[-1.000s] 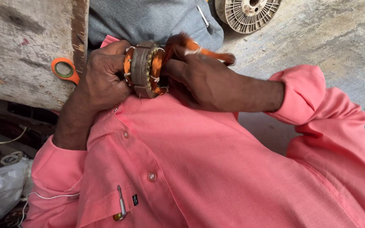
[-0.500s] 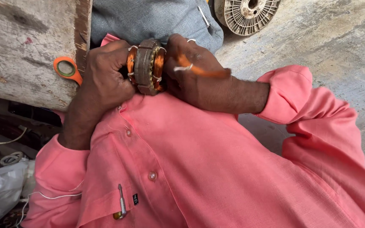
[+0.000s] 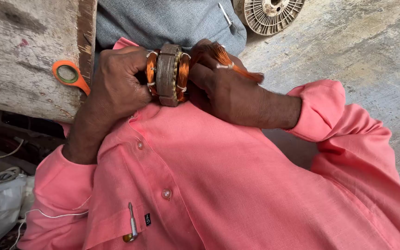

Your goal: Manually winding copper wire onto a fan motor stator for repair.

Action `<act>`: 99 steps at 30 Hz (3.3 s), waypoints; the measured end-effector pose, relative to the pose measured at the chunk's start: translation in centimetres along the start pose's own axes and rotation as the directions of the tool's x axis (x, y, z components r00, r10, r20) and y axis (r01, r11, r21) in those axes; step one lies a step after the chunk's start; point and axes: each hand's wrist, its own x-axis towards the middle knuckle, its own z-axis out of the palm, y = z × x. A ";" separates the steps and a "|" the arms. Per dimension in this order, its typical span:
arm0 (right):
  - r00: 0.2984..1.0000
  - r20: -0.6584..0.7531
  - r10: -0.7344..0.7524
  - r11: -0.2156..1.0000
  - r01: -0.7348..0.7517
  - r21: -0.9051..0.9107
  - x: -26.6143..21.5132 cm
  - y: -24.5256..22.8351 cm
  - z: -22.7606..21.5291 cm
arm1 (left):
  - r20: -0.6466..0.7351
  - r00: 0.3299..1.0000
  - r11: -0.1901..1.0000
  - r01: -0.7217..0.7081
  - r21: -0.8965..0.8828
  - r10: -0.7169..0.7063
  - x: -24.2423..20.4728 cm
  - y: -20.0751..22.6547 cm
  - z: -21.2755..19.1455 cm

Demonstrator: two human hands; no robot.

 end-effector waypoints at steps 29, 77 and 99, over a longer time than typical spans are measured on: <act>0.987 0.009 -0.158 0.982 0.158 -0.107 1.4 0.7 -1.0 | -0.059 0.998 0.999 0.010 0.048 -0.007 -0.8 0.7 0.3; 0.859 0.042 -0.510 0.761 0.473 -0.444 0.6 3.8 -1.7 | 0.037 0.993 0.978 0.116 -0.172 -0.111 -0.4 0.8 -0.2; 0.949 0.061 -0.308 0.905 0.312 -0.290 0.5 2.4 -1.5 | -0.072 0.997 1.000 -0.016 -0.019 0.014 -0.1 1.9 -0.4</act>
